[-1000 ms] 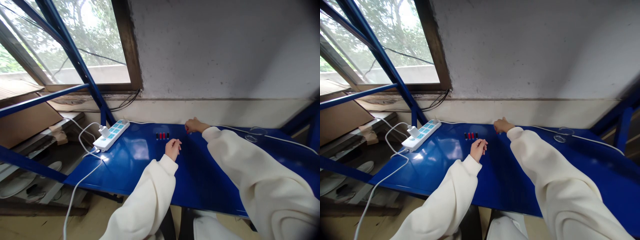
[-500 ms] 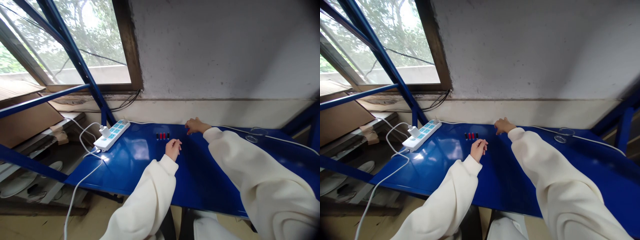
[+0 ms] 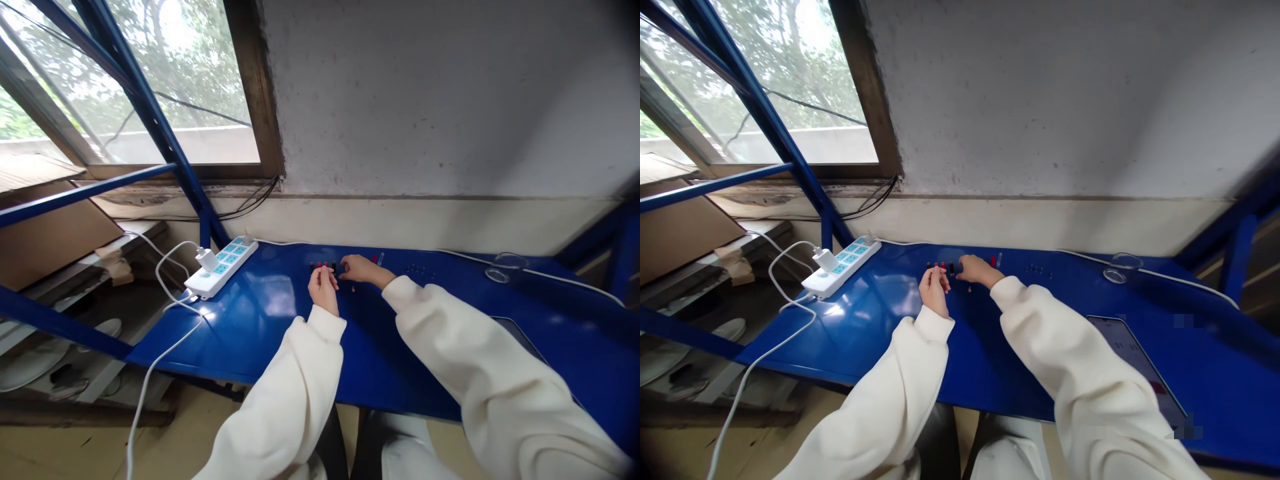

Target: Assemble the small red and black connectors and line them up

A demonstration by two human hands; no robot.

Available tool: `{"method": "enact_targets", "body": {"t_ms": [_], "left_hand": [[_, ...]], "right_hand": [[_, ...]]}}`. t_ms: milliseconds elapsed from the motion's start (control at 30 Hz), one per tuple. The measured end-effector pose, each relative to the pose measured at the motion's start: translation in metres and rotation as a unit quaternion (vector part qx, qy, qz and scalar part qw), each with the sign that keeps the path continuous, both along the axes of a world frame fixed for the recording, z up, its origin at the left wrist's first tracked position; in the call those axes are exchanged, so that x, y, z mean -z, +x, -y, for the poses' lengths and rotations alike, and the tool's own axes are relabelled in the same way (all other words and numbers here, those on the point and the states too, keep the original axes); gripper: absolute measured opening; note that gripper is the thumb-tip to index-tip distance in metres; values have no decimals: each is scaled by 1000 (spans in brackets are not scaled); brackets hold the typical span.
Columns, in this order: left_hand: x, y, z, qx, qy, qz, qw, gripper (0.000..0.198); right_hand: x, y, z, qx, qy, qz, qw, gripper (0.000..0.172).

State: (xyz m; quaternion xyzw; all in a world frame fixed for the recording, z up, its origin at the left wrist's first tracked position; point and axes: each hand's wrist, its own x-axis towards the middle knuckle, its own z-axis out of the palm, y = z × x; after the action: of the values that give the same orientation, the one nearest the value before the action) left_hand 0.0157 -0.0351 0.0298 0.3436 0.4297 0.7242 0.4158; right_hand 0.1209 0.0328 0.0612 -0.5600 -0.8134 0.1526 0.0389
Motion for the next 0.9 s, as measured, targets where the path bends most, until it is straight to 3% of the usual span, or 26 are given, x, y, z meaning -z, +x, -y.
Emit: {"method": "enact_targets", "body": {"t_ms": [167, 467, 700, 900], "left_hand": [[-1, 1, 0, 5, -2, 14, 1000, 29], [3, 1, -1, 4, 10, 12, 1000, 29], [4, 2, -3, 31, 10, -32, 999, 30], [2, 3, 0, 88, 76, -188, 975, 34]], "right_hand": [[20, -7, -2, 35, 1, -44, 998, 30], [27, -22, 1, 83, 23, -49, 995, 15], [10, -12, 21, 122, 69, -63, 988, 22], [1, 5, 64, 64, 174, -26, 982, 23]]}}
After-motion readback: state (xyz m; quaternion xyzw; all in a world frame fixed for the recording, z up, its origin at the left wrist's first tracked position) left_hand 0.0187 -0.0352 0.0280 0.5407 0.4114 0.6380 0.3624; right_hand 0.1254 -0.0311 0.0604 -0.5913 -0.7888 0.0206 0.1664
